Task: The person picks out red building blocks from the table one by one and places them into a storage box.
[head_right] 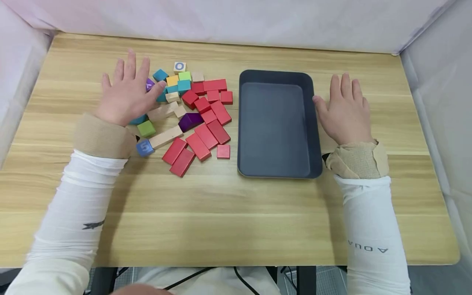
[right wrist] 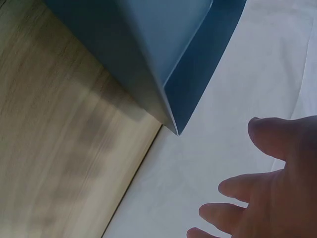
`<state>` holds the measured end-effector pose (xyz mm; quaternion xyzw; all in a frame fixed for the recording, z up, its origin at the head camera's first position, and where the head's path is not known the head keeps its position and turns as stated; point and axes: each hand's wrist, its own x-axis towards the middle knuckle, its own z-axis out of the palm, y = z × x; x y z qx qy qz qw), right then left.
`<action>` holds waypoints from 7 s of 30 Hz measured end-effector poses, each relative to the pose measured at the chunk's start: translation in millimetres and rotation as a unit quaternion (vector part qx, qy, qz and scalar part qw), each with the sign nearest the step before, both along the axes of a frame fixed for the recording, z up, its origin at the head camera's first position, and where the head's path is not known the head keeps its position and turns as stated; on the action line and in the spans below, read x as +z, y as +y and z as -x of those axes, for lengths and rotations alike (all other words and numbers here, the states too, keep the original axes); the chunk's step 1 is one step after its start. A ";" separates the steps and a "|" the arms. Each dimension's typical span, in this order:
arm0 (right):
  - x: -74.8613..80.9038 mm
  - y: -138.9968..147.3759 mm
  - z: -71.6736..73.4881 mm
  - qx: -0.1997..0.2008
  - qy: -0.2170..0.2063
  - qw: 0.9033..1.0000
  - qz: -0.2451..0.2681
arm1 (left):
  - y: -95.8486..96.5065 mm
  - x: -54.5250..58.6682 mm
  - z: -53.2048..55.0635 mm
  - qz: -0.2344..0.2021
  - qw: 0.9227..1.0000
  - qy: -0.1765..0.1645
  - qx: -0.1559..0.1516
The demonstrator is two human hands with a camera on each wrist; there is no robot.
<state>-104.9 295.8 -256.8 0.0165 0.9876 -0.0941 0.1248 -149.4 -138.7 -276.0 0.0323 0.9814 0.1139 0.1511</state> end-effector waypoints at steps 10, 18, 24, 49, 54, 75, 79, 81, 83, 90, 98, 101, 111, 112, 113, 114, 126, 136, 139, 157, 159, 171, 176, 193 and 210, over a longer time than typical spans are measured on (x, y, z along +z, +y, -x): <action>-3.0 -2.2 -8.8 0.004 0.008 0.999 0.035 | 14.4 6.2 -15.4 0.002 0.999 0.017 -0.049; -8.8 0.7 -32.8 0.013 -0.035 0.989 0.145 | 55.7 12.4 -55.5 -0.043 0.976 0.073 -0.200; -33.8 13.6 -53.3 0.009 -0.132 0.964 0.229 | 82.8 5.8 -84.6 0.005 0.954 0.043 -0.296; -62.9 27.5 -56.2 0.029 -0.136 0.944 0.298 | 93.9 -15.6 -86.2 0.081 0.944 0.072 -0.312; -61.9 26.6 -55.9 0.022 -0.137 0.945 0.296 | 97.1 -22.7 -83.8 0.054 0.949 0.077 -0.300; -60.2 23.6 -58.1 0.010 -0.120 0.959 0.258 | 101.2 -27.3 -79.0 -0.009 0.936 0.054 -0.348; -58.2 23.5 -59.6 0.009 -0.122 0.958 0.259 | 103.2 -24.7 -79.7 -0.025 0.922 0.068 -0.382; -57.8 23.5 -59.0 0.009 -0.122 0.959 0.256 | 103.0 -23.5 -77.9 -0.027 0.920 0.070 -0.384; -57.5 23.3 -58.8 0.008 -0.122 0.959 0.254 | 102.0 -22.2 -74.9 -0.038 0.922 0.063 -0.380; -56.6 21.5 -59.0 0.001 -0.138 0.954 0.265 | 100.5 -14.7 -69.0 -0.084 0.933 0.070 -0.342; -56.8 15.3 -59.2 0.007 -0.143 0.955 0.261 | 121.7 18.2 -76.8 -0.048 0.937 0.078 -0.337; -58.5 14.0 -60.3 0.008 -0.142 0.956 0.258 | 141.1 22.3 -76.4 -0.036 0.923 0.080 -0.373; -55.6 11.7 -60.8 0.010 -0.130 0.960 0.248 | 187.8 -3.0 -81.4 -0.037 0.880 0.036 -0.473; -55.2 11.9 -60.9 0.011 -0.128 0.961 0.246 | 189.0 -5.2 -81.4 -0.038 0.880 0.034 -0.471; -54.9 12.0 -60.9 0.011 -0.126 0.962 0.243 | 190.1 -7.1 -81.2 -0.040 0.881 0.034 -0.470; -54.5 12.2 -61.0 0.012 -0.123 0.962 0.243 | 191.0 -8.9 -81.0 -0.045 0.882 0.037 -0.468; -56.4 15.3 -57.2 0.014 -0.130 0.961 0.245 | 200.0 -18.8 -87.0 -0.019 0.871 0.072 -0.485; -67.1 10.6 -55.4 0.019 -0.139 0.957 0.253 | 188.3 -19.3 -91.4 -0.012 0.879 0.051 -0.474; -67.9 10.9 -56.9 0.015 -0.128 0.960 0.248 | 173.0 -6.1 -90.8 -0.020 0.884 0.051 -0.464; -61.2 25.9 -69.5 -0.005 -0.106 0.970 0.221 | 73.8 16.3 -117.4 0.007 0.931 0.087 -0.354; -62.9 25.5 -70.3 -0.004 -0.106 0.969 0.221 | 75.3 15.7 -118.7 0.017 0.929 0.088 -0.360; -65.7 16.8 -61.3 0.018 -0.106 0.971 0.212 | 76.1 13.7 -133.1 0.051 0.934 0.037 -0.352; -63.7 16.2 -60.0 0.021 -0.110 0.970 0.215 | 78.2 13.5 -136.6 0.083 0.940 0.043 -0.329; -60.1 15.6 -59.6 0.022 -0.128 0.968 0.214 | 93.3 5.0 -155.3 0.093 0.920 -0.007 -0.380; -60.0 10.0 -55.1 0.034 -0.131 0.972 0.194 | 122.1 17.8 -101.5 -0.072 0.906 0.109 -0.402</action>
